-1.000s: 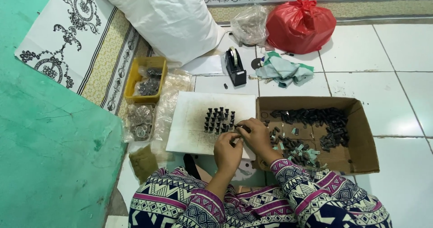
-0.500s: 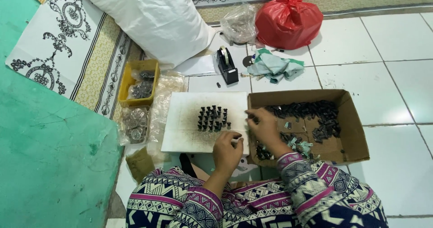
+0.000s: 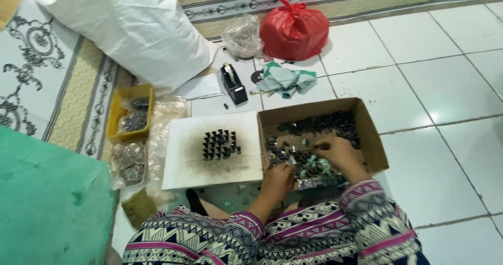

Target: Inserting small black screws into a white foam board with pre-marked or pre-drilled holes.

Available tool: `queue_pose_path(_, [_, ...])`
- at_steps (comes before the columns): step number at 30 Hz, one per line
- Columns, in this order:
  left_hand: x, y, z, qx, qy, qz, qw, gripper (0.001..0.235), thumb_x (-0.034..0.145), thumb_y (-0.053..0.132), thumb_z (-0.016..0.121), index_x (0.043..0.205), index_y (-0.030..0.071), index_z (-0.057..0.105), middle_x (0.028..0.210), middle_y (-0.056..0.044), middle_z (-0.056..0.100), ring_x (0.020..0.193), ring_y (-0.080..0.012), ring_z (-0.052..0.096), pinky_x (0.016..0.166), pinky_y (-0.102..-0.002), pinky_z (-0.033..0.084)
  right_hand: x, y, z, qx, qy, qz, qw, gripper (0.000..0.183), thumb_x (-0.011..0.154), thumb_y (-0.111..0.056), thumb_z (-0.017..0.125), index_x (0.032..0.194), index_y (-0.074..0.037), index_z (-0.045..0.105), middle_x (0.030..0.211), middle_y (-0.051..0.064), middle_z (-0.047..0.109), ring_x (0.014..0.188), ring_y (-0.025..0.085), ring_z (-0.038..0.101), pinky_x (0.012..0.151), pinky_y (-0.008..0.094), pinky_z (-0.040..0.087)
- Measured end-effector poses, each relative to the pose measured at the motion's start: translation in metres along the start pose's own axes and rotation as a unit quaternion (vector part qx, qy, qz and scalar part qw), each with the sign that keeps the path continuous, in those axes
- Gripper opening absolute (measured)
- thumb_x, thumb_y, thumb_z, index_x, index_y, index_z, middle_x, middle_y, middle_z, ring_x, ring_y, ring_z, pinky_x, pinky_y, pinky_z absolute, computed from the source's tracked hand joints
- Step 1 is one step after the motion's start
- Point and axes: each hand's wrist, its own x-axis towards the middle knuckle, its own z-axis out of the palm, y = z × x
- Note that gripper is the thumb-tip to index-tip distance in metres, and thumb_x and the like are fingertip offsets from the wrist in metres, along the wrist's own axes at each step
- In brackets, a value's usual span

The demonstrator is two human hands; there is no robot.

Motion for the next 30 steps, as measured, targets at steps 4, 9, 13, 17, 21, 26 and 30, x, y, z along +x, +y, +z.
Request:
queue_pose_path(4, [0.014,0.037,-0.024,0.033,-0.047,-0.014,0.998,0.022,0.087,-0.005,0.068,0.108,0.002,0.074,0.101,-0.017,0.069,0.099,-0.0319,0.071,0.081,-0.037,0.063,0.102,0.091,0.086,-0.109,-0.008,-0.024,0.994,0.028,0.081,-0.027,0.077,0.107,-0.016,0.082,0.106,0.012,0.079,0.113,0.034,0.071,0.094,0.046,0.058])
queue_pose_path(9, [0.027,0.015,0.002,0.018,-0.205,-0.116,0.972,0.057,0.088,0.007,0.065,0.144,0.007,0.056,0.145,-0.02,0.053,0.132,-0.0418,0.051,0.101,-0.046,0.056,0.112,0.08,0.111,-0.21,-0.008,-0.061,0.976,0.014,0.081,-0.007,0.065,0.078,-0.002,0.077,0.074,0.019,0.074,0.078,0.036,0.075,0.066,0.047,0.063])
queue_pose_path(13, [0.032,0.001,0.023,0.021,-0.248,-0.161,0.955,0.062,0.09,0.016,0.064,0.149,0.007,0.049,0.155,-0.018,0.045,0.14,-0.0447,0.042,0.109,-0.05,0.05,0.146,0.106,0.155,-0.255,-0.005,-0.103,0.961,0.014,0.084,-0.007,0.066,0.075,-0.002,0.075,0.072,0.019,0.072,0.073,0.038,0.075,0.062,0.049,0.062])
queue_pose_path(17, [0.032,-0.001,0.026,0.008,-0.245,-0.185,0.952,0.06,0.091,0.017,0.061,0.149,0.005,0.049,0.154,-0.015,0.046,0.139,-0.0409,0.043,0.105,-0.048,0.052,0.146,0.099,0.168,-0.311,-0.019,-0.12,0.943,0.017,0.086,-0.007,0.063,0.081,-0.002,0.078,0.08,0.018,0.076,0.082,0.039,0.077,0.068,0.051,0.062])
queue_pose_path(21, [0.028,0.013,0.013,-0.018,-0.143,-0.189,0.971,0.066,0.092,0.007,0.062,0.154,0.002,0.04,0.141,-0.023,0.055,0.129,-0.0385,0.054,0.103,-0.046,0.054,0.11,0.06,0.126,-0.239,-0.031,-0.107,0.965,0.01,0.081,-0.004,0.067,0.078,0.0,0.075,0.075,0.019,0.074,0.077,0.036,0.076,0.067,0.044,0.062])
queue_pose_path(26, [0.017,0.008,0.018,-0.027,-0.021,-0.119,0.992,0.065,0.085,-0.007,0.067,0.147,-0.003,0.048,0.126,-0.022,0.064,0.118,-0.0359,0.064,0.094,-0.043,0.06,0.087,0.028,0.108,-0.144,-0.055,-0.118,0.981,0.011,0.077,-0.005,0.07,0.077,0.005,0.074,0.071,0.023,0.072,0.075,0.038,0.075,0.06,0.042,0.06])
queue_pose_path(30, [0.01,0.006,0.016,-0.018,0.109,-0.039,0.993,0.041,0.086,-0.008,0.068,0.126,-0.001,0.065,0.109,-0.019,0.069,0.104,-0.033,0.071,0.085,-0.037,0.063,0.054,0.007,0.077,-0.047,-0.064,-0.088,0.993,0.021,0.077,-0.008,0.073,0.081,0.013,0.072,0.075,0.028,0.072,0.076,0.039,0.073,0.062,0.044,0.057])
